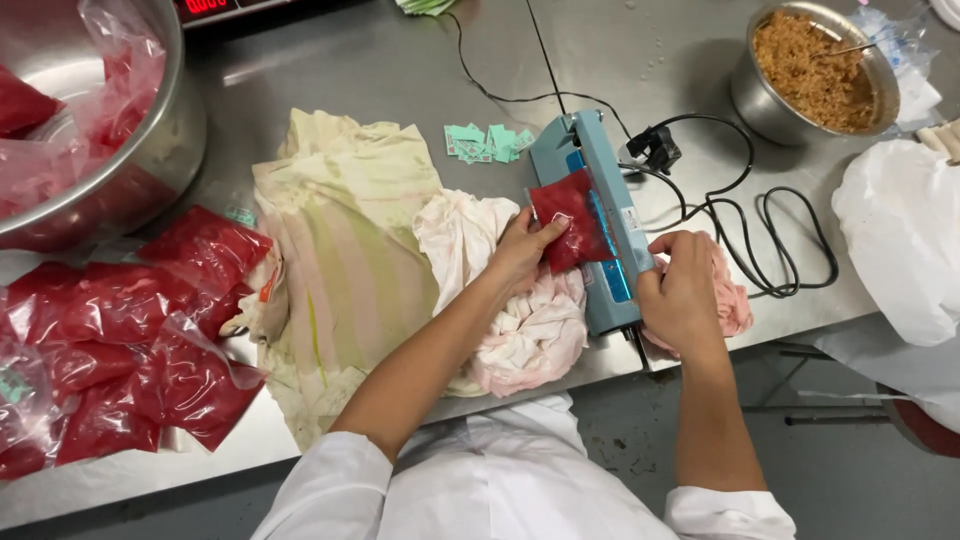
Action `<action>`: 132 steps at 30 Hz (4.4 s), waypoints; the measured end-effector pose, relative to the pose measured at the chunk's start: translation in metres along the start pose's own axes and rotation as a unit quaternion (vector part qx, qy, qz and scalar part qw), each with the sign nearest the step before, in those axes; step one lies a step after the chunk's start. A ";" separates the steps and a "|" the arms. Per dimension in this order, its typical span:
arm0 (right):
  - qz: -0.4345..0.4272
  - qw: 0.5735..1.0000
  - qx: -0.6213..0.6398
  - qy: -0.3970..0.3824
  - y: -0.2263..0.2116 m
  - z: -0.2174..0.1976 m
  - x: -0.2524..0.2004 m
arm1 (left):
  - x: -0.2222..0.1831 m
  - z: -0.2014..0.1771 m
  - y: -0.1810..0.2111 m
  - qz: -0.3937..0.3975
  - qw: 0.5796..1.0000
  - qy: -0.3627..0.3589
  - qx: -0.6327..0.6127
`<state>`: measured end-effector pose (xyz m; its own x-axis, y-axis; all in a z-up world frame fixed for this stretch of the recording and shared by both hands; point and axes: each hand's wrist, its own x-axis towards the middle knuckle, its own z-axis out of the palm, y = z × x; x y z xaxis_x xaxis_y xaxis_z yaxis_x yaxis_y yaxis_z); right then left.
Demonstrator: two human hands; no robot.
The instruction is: Wiping and sealing plastic pouches filled with red sauce using an impulse sealer.
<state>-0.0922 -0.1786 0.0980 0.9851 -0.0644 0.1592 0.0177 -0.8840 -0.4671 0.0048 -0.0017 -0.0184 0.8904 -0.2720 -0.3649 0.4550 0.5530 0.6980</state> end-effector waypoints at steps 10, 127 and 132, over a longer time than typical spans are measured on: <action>-0.013 0.998 0.061 0.030 0.008 0.010 -0.003 | 0.011 -0.008 -0.011 -0.020 0.999 0.006 -0.025; -0.142 0.977 -0.114 -0.110 -0.179 0.148 0.024 | -0.187 -0.219 0.085 0.245 0.505 0.129 0.817; -0.184 0.970 -0.117 -0.106 -0.093 0.210 0.064 | -0.182 -0.226 0.078 0.236 0.512 0.129 0.816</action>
<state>0.0049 -0.0032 -0.0313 0.9331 0.3500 0.0828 0.3596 -0.9118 -0.1983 -0.1240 0.2692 -0.0367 0.9705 -0.1815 0.1586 -0.2178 -0.9422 0.2545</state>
